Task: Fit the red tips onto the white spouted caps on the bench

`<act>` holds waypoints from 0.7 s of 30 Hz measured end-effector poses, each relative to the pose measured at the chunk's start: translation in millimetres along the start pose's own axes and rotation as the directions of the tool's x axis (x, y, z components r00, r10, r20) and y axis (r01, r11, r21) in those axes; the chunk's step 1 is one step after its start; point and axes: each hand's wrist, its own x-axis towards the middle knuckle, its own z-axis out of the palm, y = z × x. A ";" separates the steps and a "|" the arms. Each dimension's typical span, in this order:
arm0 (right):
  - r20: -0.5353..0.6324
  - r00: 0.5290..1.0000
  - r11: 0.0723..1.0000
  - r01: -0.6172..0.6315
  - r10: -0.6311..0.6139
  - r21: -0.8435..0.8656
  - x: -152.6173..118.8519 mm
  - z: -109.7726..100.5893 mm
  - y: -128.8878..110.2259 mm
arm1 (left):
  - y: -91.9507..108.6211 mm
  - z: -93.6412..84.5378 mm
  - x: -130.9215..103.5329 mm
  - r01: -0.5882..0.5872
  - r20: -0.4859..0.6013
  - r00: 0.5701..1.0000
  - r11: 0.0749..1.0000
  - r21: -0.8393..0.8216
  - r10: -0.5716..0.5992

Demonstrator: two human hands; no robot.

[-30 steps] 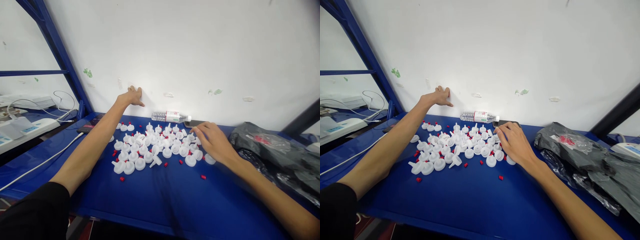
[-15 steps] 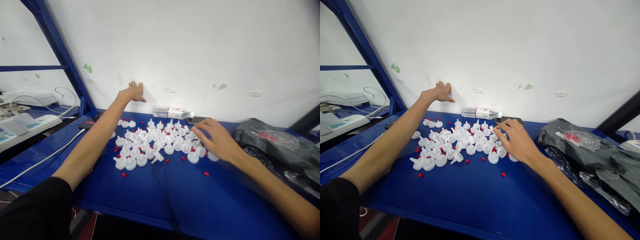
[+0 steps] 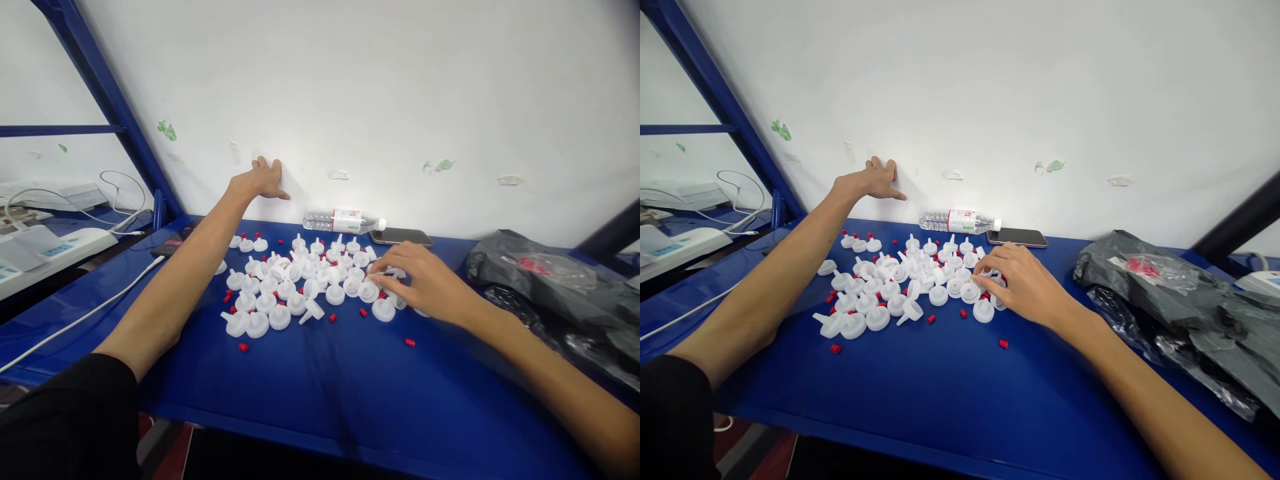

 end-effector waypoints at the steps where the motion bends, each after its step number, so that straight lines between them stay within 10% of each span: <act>1: 0.002 1.000 1.000 0.001 -0.001 0.000 0.1 0.6 0.9 | 0.5 -0.3 -0.5 0.001 0.000 1.000 1.000 0.000 -0.001; 21: -0.241 0.964 0.994 0.095 -0.107 -0.062 -1.6 -11.0 -11.3 | 0.0 3.0 4.3 0.019 -0.016 1.000 1.000 -0.022 -0.019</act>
